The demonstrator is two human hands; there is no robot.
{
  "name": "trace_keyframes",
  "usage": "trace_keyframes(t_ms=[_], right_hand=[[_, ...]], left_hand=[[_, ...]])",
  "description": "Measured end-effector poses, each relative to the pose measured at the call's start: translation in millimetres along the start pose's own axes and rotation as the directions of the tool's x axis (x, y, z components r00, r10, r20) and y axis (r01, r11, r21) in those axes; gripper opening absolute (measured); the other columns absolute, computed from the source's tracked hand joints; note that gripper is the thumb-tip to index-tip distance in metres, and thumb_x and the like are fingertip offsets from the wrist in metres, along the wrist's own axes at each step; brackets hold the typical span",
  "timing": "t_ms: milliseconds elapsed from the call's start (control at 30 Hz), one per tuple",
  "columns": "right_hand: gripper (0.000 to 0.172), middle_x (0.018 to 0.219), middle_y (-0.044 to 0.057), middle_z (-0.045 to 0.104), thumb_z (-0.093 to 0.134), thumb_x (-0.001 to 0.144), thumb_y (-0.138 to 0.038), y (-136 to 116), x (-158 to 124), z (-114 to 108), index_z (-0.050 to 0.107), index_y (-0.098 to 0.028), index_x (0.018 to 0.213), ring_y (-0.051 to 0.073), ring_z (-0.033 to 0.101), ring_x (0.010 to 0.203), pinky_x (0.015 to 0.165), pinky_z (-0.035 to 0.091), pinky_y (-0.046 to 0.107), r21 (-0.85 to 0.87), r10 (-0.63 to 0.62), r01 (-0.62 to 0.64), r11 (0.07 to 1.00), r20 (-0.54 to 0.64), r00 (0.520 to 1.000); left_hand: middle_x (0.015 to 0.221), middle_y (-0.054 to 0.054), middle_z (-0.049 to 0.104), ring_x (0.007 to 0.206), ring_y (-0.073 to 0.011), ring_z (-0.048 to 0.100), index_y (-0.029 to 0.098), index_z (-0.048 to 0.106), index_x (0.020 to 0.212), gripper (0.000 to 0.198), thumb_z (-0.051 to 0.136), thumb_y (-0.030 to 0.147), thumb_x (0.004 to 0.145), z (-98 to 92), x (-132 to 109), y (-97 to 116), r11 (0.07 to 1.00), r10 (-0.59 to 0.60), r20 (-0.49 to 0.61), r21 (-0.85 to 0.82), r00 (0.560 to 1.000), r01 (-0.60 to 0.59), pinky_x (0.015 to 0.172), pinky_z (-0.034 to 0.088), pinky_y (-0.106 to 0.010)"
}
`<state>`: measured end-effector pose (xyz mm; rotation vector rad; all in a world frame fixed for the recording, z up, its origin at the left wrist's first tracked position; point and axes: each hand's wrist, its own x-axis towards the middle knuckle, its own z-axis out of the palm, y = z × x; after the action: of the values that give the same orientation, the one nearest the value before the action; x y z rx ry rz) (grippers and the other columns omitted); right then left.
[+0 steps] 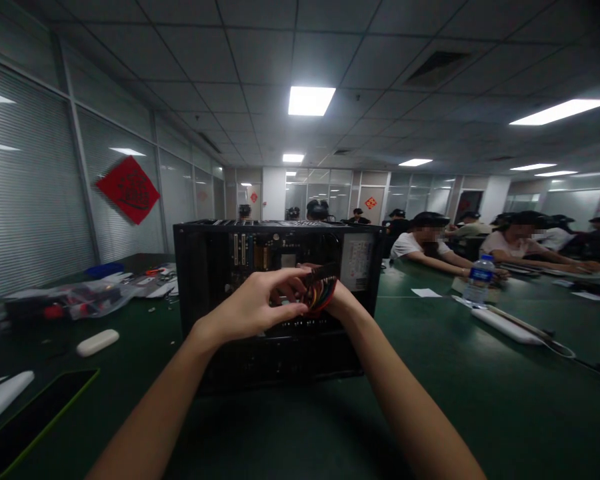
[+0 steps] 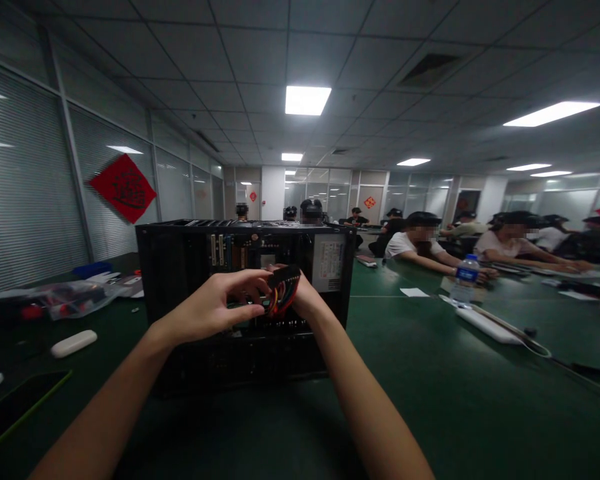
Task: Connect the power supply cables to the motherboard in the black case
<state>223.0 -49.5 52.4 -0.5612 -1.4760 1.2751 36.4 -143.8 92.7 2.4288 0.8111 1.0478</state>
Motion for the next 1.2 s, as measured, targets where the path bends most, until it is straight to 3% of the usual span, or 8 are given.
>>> trace_keyframes(t_ms=[133, 333, 400, 467, 567, 733, 933, 1200], right_hand=[[0.05, 0.06, -0.004, 0.053, 0.088, 0.061, -0.057, 0.6, -7.0, 8.5, 0.056, -0.02, 0.068, 0.011, 0.049, 0.059, 0.056, 0.041, 0.024, -0.054, -0.035, 0.038, 0.998, 0.06, 0.998], [0.046, 0.069, 0.0, 0.066, 0.083, 0.072, -0.059, -1.8, -15.7, 1.9, 0.067, -0.017, 0.086, 0.016, 0.06, 0.058, 0.051, 0.047, 0.026, -0.236, 0.049, 0.007, 0.972, 0.23, 0.972], [0.04, 0.068, -0.001, 0.067, 0.086, 0.07, -0.051, -5.8, -17.5, -5.9, 0.07, -0.017, 0.087, 0.017, 0.063, 0.062, 0.054, 0.05, 0.026, -0.377, 0.032, 0.072, 0.924, 0.263, 0.964], [0.031, 0.068, 0.0, 0.068, 0.085, 0.075, -0.044, -14.4, -21.1, -13.9, 0.072, -0.017, 0.084, 0.018, 0.065, 0.065, 0.056, 0.05, 0.026, -0.511, -0.031, 0.14, 0.848, 0.216, 0.976], [0.024, 0.081, 0.004, 0.074, 0.076, 0.088, -0.041, -37.6, -34.5, -21.6, 0.076, -0.017, 0.092, 0.019, 0.069, 0.073, 0.061, 0.054, 0.026, -0.533, -0.177, 0.216, 0.818, 0.124, 0.976], [0.04, 0.09, 0.004, 0.075, 0.074, 0.092, -0.052, -77.9, -69.4, -15.0, 0.074, -0.018, 0.114, 0.019, 0.074, 0.079, 0.068, 0.062, 0.031, -0.33, -0.181, 0.249, 0.91, 0.225, 0.957], [0.036, 0.094, 0.005, 0.075, 0.084, 0.085, -0.042, -77.0, -73.6, -0.5, 0.074, -0.015, 0.106, 0.017, 0.072, 0.078, 0.07, 0.062, 0.029, -0.378, -0.215, 0.304, 0.874, 0.26, 0.942], [0.043, 0.078, -0.001, 0.07, 0.085, 0.084, -0.042, -62.0, -57.5, -2.3, 0.068, -0.016, 0.115, 0.013, 0.066, 0.066, 0.063, 0.059, 0.027, -0.312, -0.258, 0.331, 0.891, 0.253, 0.933]], left_hand=[[0.108, -0.007, 0.079, 0.091, -0.0212, 0.073, 0.019, 0.073, 0.13, 0.041, 0.072, 0.03, 0.09, 17.5, 5.7, -6.4, 0.999, -0.019, -0.063, -0.03, 0.998, 0.017, 0.08, 0.058, -0.031], [0.08, -0.003, 0.075, 0.063, -0.0152, 0.067, 0.015, 0.073, 0.121, 0.033, 0.066, 0.029, 0.092, 27.6, 7.2, -10.1, 0.966, -0.107, 0.054, -0.231, 0.993, 0.116, 0.064, 0.055, -0.027], [0.079, -0.004, 0.074, 0.062, -0.0154, 0.067, 0.013, 0.072, 0.117, 0.032, 0.069, 0.033, 0.092, 26.7, 7.3, -11.0, 0.946, -0.12, 0.026, -0.3, 0.992, 0.122, 0.062, 0.055, -0.027], [0.086, -0.006, 0.075, 0.069, -0.0164, 0.068, 0.013, 0.072, 0.116, 0.034, 0.071, 0.036, 0.091, 24.9, 7.7, -12.6, 0.947, -0.105, -0.038, -0.309, 0.994, 0.088, 0.065, 0.056, -0.028], [0.101, -0.008, 0.077, 0.081, -0.0179, 0.07, 0.014, 0.074, 0.116, 0.035, 0.073, 0.038, 0.09, 21.4, 8.5, -15.4, 0.978, -0.058, -0.156, -0.206, 0.986, 0.025, 0.072, 0.056, -0.028], [0.084, -0.002, 0.073, 0.067, -0.0136, 0.062, 0.013, 0.072, 0.122, 0.042, 0.073, 0.042, 0.092, 14.4, 6.1, -11.7, 0.999, 0.019, -0.308, 0.047, 0.951, -0.004, 0.06, 0.047, -0.023], [0.084, 0.001, 0.072, 0.067, -0.0129, 0.068, 0.018, 0.066, 0.121, 0.032, 0.074, 0.036, 0.095, 10.5, -2.0, -2.3, 0.97, 0.141, -0.128, 0.214, 0.982, -0.112, 0.06, 0.05, -0.022], [0.083, 0.003, 0.07, 0.057, -0.0118, 0.065, 0.021, 0.051, 0.143, 0.054, 0.073, 0.038, 0.097, 11.0, -2.7, -16.7, 0.902, 0.254, -0.119, 0.387, 0.96, -0.19, 0.054, 0.049, -0.022]])
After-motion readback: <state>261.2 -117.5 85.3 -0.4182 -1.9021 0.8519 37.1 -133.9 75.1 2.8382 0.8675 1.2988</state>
